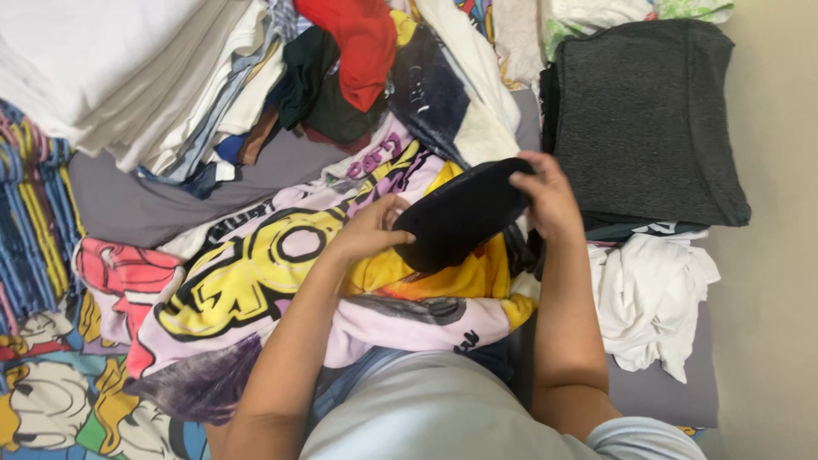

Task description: The person sits on a bed and folds various clothing items one by one, including socks, underwear, and shirts. They place each folded item into a growing stack on the right side of the bed.

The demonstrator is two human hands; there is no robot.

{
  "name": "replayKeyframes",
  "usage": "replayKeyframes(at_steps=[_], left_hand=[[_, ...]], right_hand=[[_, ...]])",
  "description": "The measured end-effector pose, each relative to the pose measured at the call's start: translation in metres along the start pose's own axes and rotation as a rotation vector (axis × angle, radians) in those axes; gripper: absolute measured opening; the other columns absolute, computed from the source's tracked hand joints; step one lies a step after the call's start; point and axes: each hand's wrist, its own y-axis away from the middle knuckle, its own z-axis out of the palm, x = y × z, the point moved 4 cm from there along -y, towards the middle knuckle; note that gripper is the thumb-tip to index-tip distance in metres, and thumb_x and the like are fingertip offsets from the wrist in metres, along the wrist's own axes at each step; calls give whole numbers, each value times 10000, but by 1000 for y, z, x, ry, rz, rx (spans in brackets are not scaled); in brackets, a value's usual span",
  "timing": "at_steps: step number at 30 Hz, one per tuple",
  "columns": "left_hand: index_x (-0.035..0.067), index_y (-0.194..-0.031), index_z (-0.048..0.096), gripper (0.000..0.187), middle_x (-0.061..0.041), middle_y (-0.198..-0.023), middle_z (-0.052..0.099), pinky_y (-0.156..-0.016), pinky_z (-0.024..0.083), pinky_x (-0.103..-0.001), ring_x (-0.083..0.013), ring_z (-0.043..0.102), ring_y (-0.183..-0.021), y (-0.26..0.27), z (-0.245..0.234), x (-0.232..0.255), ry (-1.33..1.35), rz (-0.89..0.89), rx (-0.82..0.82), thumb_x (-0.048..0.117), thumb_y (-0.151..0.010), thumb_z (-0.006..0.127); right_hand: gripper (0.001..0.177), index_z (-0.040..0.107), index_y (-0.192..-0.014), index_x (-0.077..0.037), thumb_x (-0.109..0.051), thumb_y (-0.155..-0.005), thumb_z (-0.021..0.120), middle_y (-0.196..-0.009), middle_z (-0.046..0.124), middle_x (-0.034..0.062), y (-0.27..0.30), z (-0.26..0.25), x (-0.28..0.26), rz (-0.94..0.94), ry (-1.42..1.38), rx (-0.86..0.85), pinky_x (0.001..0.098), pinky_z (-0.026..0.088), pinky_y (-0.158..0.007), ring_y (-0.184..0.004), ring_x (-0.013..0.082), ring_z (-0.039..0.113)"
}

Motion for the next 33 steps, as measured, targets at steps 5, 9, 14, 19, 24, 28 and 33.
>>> replayKeyframes(at_steps=[5, 9, 14, 19, 24, 28, 33], left_hand=[[120, -1261, 588, 478, 3, -853, 655, -616, 491, -266, -101, 626, -723, -13, 6, -6, 426, -94, 150, 224, -817, 729], [223, -1286, 511, 601, 61, -990, 701, -622, 465, -302, -70, 634, -847, -7, 10, -1, 253, -275, 247, 419, -770, 747], [-13, -1306, 645, 683, -309, -1249, 680, -1001, 501, -469, -377, 586, -1133, 6, 10, 29, -262, -305, 43, 429, -833, 864], [50, -1611, 206, 938, -164, -1673, 259, -1243, 246, -363, -245, 273, -1547, 32, -12, 89, 110, 510, 250, 148, -871, 774], [70, -1647, 314, 782, -133, -1737, 311, -1328, 212, -370, -250, 283, -1623, 65, -97, 114, -58, 564, 537, -4, -956, 672], [48, -1615, 418, 703, -123, -1680, 456, -1330, 289, -357, -224, 409, -1585, 88, -186, 127, -10, 586, 754, -59, -951, 621], [29, -1635, 372, 756, -124, -1705, 390, -1347, 255, -351, -219, 356, -1600, 87, -211, 118, 211, 690, 730, -120, -927, 592]], right_hand=[[431, 607, -1294, -45, 38, -874, 655, -1168, 672, 90, -2, -8, 12, -78, 72, 15, 307, 547, -921, -1071, 186, 651], [401, 613, -1282, -49, 34, -892, 657, -1145, 670, 68, -7, 7, 11, -102, 76, 6, 288, 546, -923, -1047, 168, 649], [464, 635, -1321, -34, 68, -869, 649, -1162, 645, 66, 0, 54, -24, -88, 35, -383, 280, 500, -940, -1065, 160, 612], [513, 580, -1358, -60, 0, -857, 669, -1283, 611, 43, -14, 137, -50, -314, 166, -488, 280, 453, -1048, -1217, 143, 569], [392, 583, -1438, -25, -185, -1081, 623, -1304, 617, 96, -32, 237, -55, -182, -402, -721, 318, 440, -1050, -1193, 178, 558], [439, 541, -1440, -47, -205, -1043, 641, -1324, 612, 76, -13, 321, -54, -47, -543, -944, 321, 465, -1032, -1176, 164, 583], [438, 549, -1415, -4, -87, -1003, 670, -1295, 661, 77, -6, 371, -37, -35, -335, -891, 326, 500, -1052, -1164, 166, 632]])
